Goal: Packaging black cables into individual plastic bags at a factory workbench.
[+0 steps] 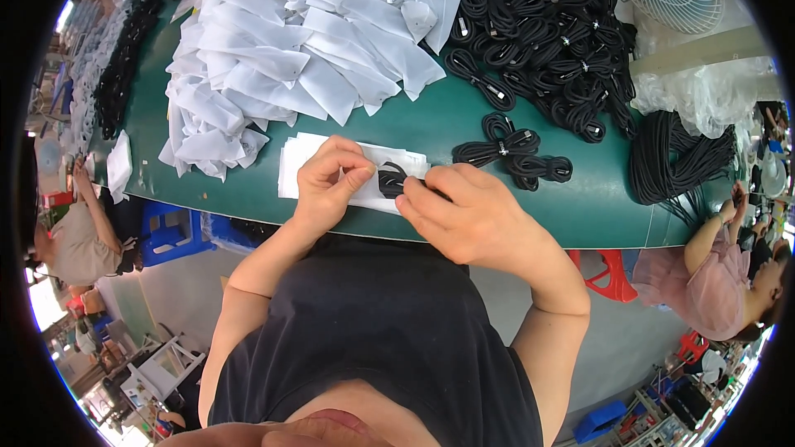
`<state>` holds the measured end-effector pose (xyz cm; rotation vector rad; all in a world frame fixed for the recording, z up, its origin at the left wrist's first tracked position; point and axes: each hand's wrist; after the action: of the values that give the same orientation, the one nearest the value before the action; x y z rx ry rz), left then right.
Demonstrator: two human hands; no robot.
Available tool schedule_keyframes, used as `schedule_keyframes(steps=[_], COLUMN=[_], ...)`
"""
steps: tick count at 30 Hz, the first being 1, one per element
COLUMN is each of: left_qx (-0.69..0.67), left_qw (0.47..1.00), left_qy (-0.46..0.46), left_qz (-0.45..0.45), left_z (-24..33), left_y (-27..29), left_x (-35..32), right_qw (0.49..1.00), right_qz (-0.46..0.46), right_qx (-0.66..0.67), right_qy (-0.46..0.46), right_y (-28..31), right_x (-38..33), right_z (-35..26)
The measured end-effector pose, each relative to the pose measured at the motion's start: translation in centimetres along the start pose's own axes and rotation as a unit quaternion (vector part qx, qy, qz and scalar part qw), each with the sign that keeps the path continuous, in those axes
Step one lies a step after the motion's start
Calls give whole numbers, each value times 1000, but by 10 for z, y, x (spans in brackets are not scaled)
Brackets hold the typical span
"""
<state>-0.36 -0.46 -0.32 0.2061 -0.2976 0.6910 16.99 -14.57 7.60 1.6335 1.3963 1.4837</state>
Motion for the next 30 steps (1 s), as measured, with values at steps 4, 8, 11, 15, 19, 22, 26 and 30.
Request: schedule_keyframes(steps=[4,8,11,15,19,22,26,30], left_qx=[25,46,34,18,2,-12,-7,-9], left_qw=[999,998,999,1000,1000,1000,1000,999], left_qy=[-2,5,3,-5,-14,-15,-21,-46], left_qz=[34,35,27,17,17,18,9,18], left_z=[-8,-8,-10,-12,-16,-15,-12,-15], left_y=[4,6,4,3,3,0,-1,-1], left_x=[0,0,-1,-4,-6,-8,-9,-9], right_qw=[999,996,981,886,822,776,816,672], right_qz=[3,28,55,26,-40,-33,-16,-74], right_qx=[-41,-3,122,348,401,443,378,471], right_qy=[-2,-89,-142,-305,-402,-448,-438,-567], right_y=[10,10,0,-20,-32,-35,-34,-22], right_x=[2,-5,-6,-16,-21,-23,-20,-11], right_z=[-5,6,16,22,21,17,10,8])
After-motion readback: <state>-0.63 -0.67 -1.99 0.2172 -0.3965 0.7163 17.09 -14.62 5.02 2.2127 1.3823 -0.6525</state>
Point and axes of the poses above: each hand's wrist, its own x-axis towards the middle knuckle, its own y-axis out of the back of the hand, z = x × y, and after that the axes turned 10 degrees about -y, right-handed
